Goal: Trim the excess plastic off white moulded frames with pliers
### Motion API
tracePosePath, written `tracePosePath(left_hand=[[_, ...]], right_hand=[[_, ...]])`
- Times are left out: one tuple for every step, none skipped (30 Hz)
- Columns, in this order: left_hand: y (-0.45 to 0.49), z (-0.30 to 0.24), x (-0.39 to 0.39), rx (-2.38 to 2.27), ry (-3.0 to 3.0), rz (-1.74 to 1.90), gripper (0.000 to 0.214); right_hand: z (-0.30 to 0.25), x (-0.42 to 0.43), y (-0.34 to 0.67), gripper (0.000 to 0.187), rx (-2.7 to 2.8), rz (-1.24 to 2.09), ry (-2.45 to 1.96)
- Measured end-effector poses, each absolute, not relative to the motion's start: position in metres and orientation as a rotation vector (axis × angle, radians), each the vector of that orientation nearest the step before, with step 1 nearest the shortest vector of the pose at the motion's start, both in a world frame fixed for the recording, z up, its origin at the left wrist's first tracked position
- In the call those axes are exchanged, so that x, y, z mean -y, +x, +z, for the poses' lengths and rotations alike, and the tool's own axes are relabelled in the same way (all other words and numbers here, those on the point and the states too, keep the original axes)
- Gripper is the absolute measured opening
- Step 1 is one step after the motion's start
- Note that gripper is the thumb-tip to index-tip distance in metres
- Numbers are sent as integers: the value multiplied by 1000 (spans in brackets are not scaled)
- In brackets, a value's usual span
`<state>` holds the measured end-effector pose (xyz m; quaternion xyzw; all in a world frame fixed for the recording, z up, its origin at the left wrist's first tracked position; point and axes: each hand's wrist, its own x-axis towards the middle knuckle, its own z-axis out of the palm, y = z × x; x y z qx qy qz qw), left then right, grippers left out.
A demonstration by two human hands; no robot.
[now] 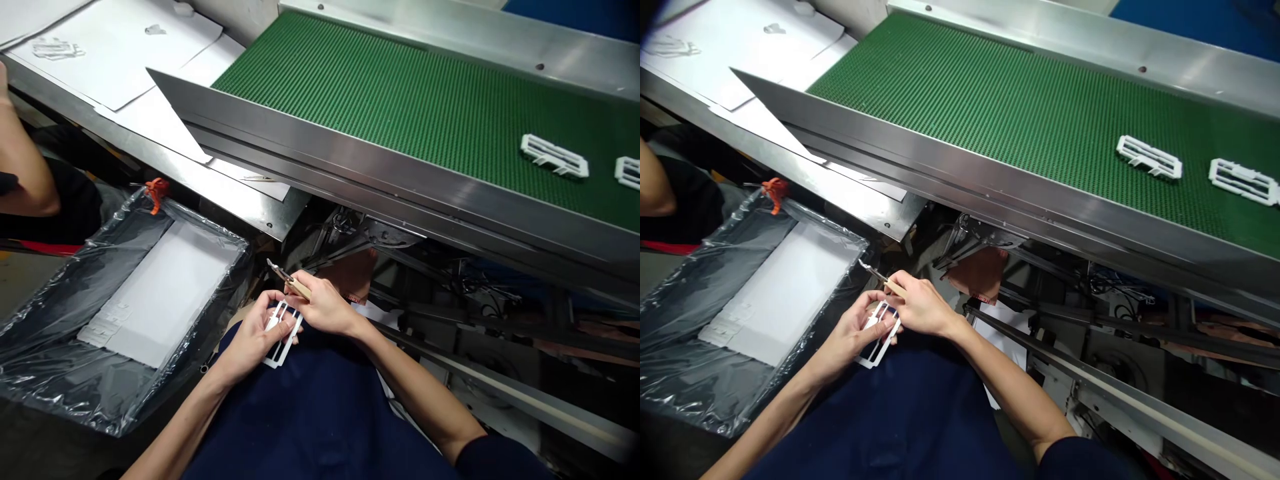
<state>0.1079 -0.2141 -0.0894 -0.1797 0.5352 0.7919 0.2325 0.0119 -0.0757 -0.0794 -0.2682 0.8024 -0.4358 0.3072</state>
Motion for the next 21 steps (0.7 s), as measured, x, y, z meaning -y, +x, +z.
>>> tracePosePath(left_hand=[[107, -87, 216, -1490, -487, 2163, 35], [106, -85, 217, -1505, -485, 2152, 34], [106, -84, 218, -1517, -487, 2146, 34], [105, -83, 218, -1524, -492, 2145, 34], [104, -83, 219, -1529, -502, 2144, 35], [104, -83, 218, -1532, -517, 2143, 36], [103, -84, 218, -1533, -534, 2142, 37], [102, -85, 218, -1532, -552, 2141, 39], [101, -85, 218, -1528, -564, 2143, 40], [100, -86, 218, -1524, -573, 2149, 41], [99, -87, 218, -1519, -574, 2155, 41], [98, -87, 218, -1517, -570, 2161, 42], [97, -87, 218, -1516, -565, 2163, 42], [97, -87, 219, -1516, -561, 2166, 42], [97, -87, 219, -1515, -559, 2168, 42], [97, -87, 219, -1513, -559, 2169, 43], [97, -87, 219, -1510, -559, 2172, 43], [97, -87, 219, -1507, -561, 2177, 43], [97, -87, 218, -1503, -562, 2181, 43], [97, -87, 217, -1498, -565, 2188, 43], [97, -87, 216, -1491, -569, 2198, 43]], right_hand=[[-79, 76, 11, 7, -2122, -1159, -708], [-79, 76, 10, 6, -2119, -1163, -709], [-78, 76, 10, 5, -2113, -1167, -709], [-78, 76, 9, 5, -2108, -1171, -710], [-78, 76, 9, 5, -2106, -1176, -710], [-78, 76, 8, 5, -2104, -1180, -711], [-77, 76, 8, 4, -2102, -1181, -713], [-77, 76, 7, 4, -2098, -1180, -718], [-76, 76, 7, 4, -2094, -1178, -724], [-75, 76, 6, 4, -2087, -1173, -730], [-74, 77, 6, 4, -2078, -1166, -735], [-74, 77, 6, 4, -2072, -1160, -741], [-73, 78, 5, 5, -2071, -1153, -746], [-73, 78, 5, 6, -2075, -1144, -752], [-73, 79, 5, 8, -2083, -1133, -757], [-73, 79, 5, 8, -2091, -1122, -760], [-73, 80, 6, 9, -2100, -1113, -763], [-74, 80, 6, 8, -2105, -1104, -764], [-74, 80, 6, 8, -2107, -1096, -766], [-75, 80, 6, 8, -2109, -1090, -769], [-75, 79, 6, 8, -2110, -1083, -775]])
